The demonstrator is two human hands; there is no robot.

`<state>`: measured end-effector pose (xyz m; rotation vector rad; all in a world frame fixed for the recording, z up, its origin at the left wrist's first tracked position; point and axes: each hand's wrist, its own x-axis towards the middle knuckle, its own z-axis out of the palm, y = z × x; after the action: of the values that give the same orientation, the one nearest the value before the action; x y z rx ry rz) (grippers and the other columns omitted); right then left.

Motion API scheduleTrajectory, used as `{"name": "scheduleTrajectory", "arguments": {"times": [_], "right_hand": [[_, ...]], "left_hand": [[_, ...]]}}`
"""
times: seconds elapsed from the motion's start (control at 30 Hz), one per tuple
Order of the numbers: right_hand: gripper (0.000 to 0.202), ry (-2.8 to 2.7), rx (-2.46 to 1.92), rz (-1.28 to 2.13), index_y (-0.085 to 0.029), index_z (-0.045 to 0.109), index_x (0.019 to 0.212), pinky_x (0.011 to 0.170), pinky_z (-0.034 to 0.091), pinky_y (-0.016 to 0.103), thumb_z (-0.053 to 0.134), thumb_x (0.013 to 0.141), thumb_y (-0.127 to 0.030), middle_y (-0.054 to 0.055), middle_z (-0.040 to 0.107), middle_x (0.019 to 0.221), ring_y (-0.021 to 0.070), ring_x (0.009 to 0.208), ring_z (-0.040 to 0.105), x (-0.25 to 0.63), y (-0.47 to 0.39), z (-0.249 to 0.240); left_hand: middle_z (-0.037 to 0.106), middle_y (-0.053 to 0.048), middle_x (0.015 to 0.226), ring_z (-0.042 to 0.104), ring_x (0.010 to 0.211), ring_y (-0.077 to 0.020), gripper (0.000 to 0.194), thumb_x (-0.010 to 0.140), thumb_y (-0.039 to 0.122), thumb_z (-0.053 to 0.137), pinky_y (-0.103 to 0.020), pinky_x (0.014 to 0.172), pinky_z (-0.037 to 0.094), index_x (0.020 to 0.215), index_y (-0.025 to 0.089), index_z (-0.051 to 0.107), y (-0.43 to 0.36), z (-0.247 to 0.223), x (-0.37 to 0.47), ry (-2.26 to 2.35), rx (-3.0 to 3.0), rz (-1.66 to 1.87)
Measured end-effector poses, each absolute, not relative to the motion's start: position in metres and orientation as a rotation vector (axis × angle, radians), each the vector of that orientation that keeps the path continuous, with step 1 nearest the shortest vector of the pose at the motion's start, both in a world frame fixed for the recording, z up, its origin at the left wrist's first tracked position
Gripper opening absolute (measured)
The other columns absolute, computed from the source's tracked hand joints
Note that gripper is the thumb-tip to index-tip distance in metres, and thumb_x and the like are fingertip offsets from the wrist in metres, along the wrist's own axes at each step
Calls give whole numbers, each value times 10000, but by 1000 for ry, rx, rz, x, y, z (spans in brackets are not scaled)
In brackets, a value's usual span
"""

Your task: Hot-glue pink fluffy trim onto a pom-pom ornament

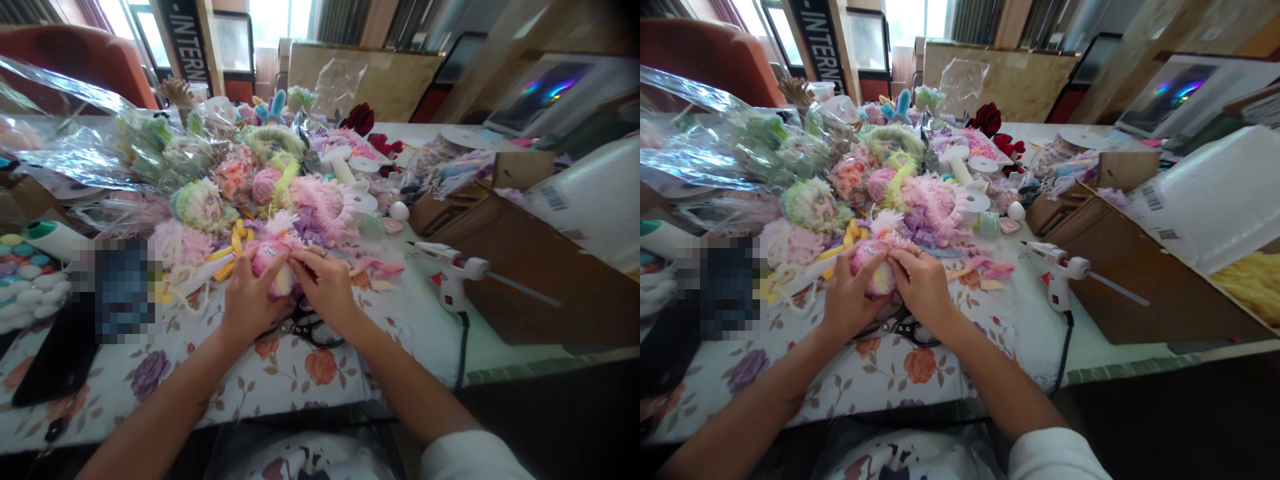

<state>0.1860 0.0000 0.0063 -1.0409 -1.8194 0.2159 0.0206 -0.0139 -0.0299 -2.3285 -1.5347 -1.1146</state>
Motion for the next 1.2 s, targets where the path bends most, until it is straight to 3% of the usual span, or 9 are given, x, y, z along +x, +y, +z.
{"name": "scheduleTrajectory", "arguments": {"times": [0.33, 0.5, 0.73, 1.2], "right_hand": [[321, -2002, -997, 248, -203, 709, 1213, 771, 601, 316, 507, 965, -170, 113, 732, 1108, 192, 873, 729, 195, -5, 7], [252, -1962, -1008, 242, -217, 710, 1145, 818, 588, 303, 520, 986, -172, 93, 750, 1101, 194, 938, 737, 198, -5, 8], [131, -1960, -1020, 126, -205, 692, 963, 641, 522, 250, 563, 981, -209, 59, 737, 931, 155, 735, 695, 197, -3, 9], [220, -1994, -1032, 123, -231, 725, 1011, 738, 567, 274, 506, 1007, -210, 74, 753, 992, 180, 848, 728, 196, -3, 9]], "left_hand": [[446, -142, 1388, 566, 1261, -362, 707, 708, 337, 809, -465, 959, 554, 1369, 289, 564, -11, -32, 19, -1614, -2324, -1221], [450, -154, 1364, 546, 1272, -372, 714, 697, 287, 800, -490, 974, 542, 1368, 263, 557, -10, -31, 19, -1585, -2362, -1246], [451, -160, 1390, 539, 1293, -374, 669, 702, 277, 793, -487, 999, 531, 1337, 253, 582, -10, -30, 20, -1532, -2352, -1244], [431, -160, 1405, 525, 1298, -380, 767, 700, 330, 815, -497, 991, 530, 1406, 277, 522, -10, -32, 19, -1540, -2399, -1234]]}}
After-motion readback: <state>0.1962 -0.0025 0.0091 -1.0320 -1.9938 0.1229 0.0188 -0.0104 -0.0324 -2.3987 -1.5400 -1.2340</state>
